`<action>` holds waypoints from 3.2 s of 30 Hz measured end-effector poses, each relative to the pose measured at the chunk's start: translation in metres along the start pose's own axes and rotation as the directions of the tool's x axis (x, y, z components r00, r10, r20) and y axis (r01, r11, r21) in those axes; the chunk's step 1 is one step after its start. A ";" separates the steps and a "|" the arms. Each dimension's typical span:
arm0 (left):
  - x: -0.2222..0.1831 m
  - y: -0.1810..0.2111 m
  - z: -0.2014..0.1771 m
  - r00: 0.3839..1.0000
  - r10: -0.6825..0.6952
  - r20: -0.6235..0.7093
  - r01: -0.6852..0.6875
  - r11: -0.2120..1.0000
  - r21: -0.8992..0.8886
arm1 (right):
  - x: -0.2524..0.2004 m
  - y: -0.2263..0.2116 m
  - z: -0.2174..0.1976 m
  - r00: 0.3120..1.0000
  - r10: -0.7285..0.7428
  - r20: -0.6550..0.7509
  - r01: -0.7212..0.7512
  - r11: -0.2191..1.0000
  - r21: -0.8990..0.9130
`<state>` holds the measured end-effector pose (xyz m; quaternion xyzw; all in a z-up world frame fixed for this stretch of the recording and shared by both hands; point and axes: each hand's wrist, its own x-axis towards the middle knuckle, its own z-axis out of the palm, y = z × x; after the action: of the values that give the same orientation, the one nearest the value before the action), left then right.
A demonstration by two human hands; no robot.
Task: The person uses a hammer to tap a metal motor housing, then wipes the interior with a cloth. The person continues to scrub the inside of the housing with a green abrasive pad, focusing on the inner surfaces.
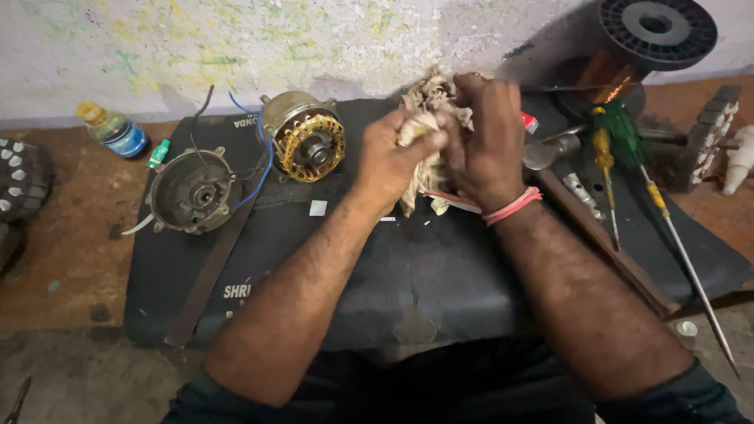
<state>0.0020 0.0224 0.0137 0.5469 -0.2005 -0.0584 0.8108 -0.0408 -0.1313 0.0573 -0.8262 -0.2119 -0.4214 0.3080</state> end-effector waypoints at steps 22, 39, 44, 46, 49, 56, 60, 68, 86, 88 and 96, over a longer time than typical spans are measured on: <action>-0.028 0.022 0.021 0.913 -0.106 0.393 0.084 0.994 0.071 | -0.009 0.039 0.034 0.954 0.217 -0.207 -0.194 0.973 0.123; -0.176 0.164 -0.229 0.833 0.454 -0.317 0.417 -0.137 0.899 | -0.002 0.019 0.003 0.982 0.080 -0.169 -0.063 0.993 0.100; -0.155 0.146 -0.258 0.813 0.240 -0.530 0.571 -0.150 0.807 | -0.003 0.032 -0.003 0.957 0.197 -0.210 -0.183 0.979 0.086; -0.152 0.145 -0.257 0.770 0.373 -0.518 0.577 -0.059 0.815 | -0.005 0.036 -0.003 0.946 0.261 -0.190 -0.248 0.965 0.090; -0.162 0.154 -0.245 0.714 0.492 -0.499 0.550 0.048 0.834 | -0.009 0.043 -0.002 0.948 0.252 -0.195 -0.224 0.962 0.156; -0.214 0.190 -0.155 0.662 0.680 -0.315 0.205 0.240 0.949 | -0.002 0.040 -0.006 0.993 0.005 -0.118 0.016 0.984 0.177; -0.231 0.200 -0.115 0.614 0.603 -0.509 0.126 0.562 0.817 | -0.009 0.006 0.012 0.889 -0.344 0.304 0.313 0.938 0.146; -0.239 0.167 -0.059 0.771 0.580 -0.263 -0.121 0.538 0.834 | -0.010 -0.018 0.014 0.667 -0.201 0.718 0.357 0.931 -0.071; -0.086 0.078 -0.012 0.678 0.693 0.243 -0.495 0.187 0.848 | -0.016 -0.031 -0.029 0.983 0.181 0.008 -0.181 0.976 0.122; -0.073 0.069 -0.011 0.648 0.719 0.251 -0.492 0.145 0.859 | -0.027 -0.034 -0.023 0.989 0.142 0.043 -0.147 0.977 0.157; -0.075 0.057 -0.028 0.791 0.594 0.150 -0.486 0.459 0.744 | -0.035 -0.038 -0.001 0.945 -0.212 0.249 0.206 0.977 0.052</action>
<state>-0.0629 0.0924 0.0367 0.7404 -0.3151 0.3255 0.4966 -0.0836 -0.1078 0.0418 -0.8421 -0.3411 -0.3403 0.2424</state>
